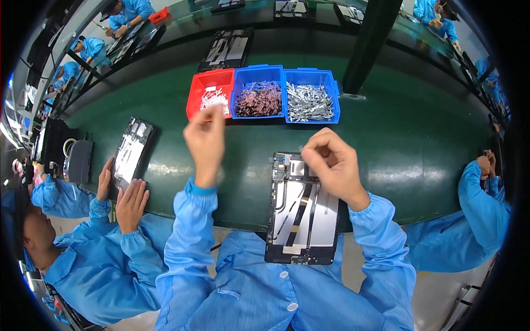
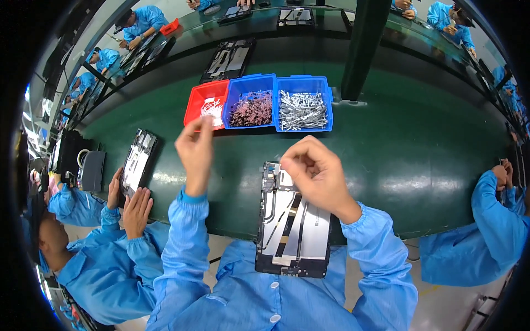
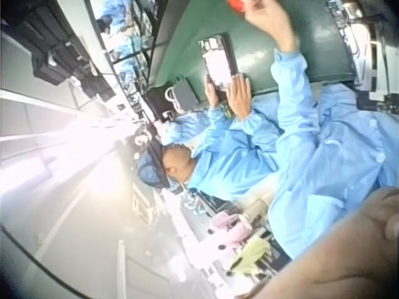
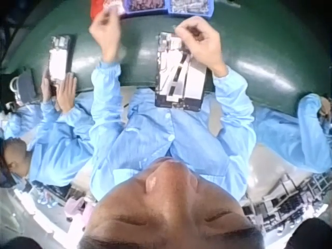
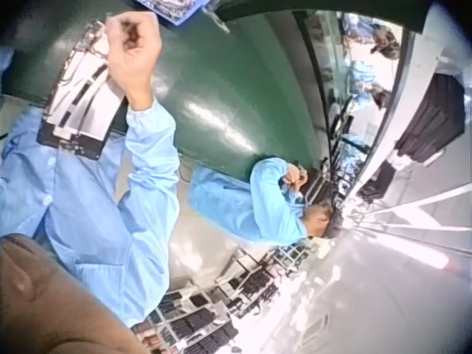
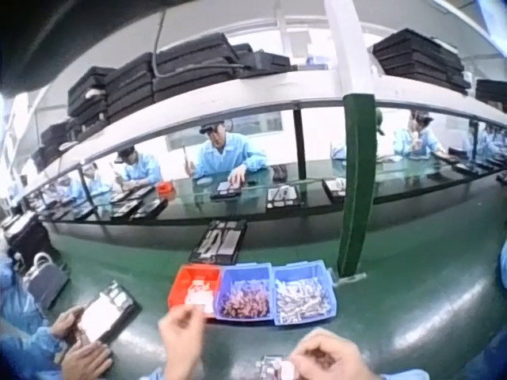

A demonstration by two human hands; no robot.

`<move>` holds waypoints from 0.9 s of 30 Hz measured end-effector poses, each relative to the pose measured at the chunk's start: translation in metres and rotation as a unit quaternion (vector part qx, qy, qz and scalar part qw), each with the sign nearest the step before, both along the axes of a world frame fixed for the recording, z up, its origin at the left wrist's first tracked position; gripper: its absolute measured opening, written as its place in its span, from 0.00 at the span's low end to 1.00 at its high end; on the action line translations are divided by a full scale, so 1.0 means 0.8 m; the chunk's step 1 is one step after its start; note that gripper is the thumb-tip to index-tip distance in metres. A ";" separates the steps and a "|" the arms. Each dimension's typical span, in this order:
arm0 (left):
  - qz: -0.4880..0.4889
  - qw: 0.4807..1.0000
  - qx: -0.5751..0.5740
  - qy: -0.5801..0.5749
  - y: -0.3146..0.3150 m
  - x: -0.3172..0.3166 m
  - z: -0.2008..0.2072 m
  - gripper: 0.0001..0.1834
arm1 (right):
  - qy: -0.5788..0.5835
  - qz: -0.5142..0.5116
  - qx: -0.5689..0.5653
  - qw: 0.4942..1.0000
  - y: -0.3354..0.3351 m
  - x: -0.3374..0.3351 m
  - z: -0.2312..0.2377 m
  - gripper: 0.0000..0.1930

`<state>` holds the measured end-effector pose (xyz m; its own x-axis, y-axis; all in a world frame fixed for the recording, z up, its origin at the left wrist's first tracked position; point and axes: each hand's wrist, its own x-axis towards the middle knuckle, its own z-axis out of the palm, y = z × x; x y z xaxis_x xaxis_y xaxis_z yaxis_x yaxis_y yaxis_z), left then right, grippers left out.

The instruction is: The person assembles internal components into tablet frames by hand, connecting ribbon cables, batteries, and circuit boards from a component bin into the tablet housings.

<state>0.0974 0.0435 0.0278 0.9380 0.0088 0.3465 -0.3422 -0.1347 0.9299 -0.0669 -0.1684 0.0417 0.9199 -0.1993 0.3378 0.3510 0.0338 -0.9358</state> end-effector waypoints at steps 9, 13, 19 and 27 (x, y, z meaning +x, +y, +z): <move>0.037 0.952 0.278 -0.123 0.029 -0.032 0.005 0.10 | 0.136 -0.062 0.097 0.984 -0.032 -0.035 -0.009 0.03; -0.277 0.900 0.304 0.143 0.051 -0.122 0.017 0.26 | 0.151 -0.093 0.071 0.982 -0.021 -0.074 -0.018 0.03; -0.361 0.859 0.121 0.343 0.040 -0.173 0.005 0.41 | 0.074 -0.130 0.017 0.989 0.018 -0.105 -0.063 0.04; -0.374 0.794 -0.116 0.465 0.002 -0.196 0.029 0.13 | 0.056 -0.120 0.071 0.989 0.019 -0.096 -0.018 0.03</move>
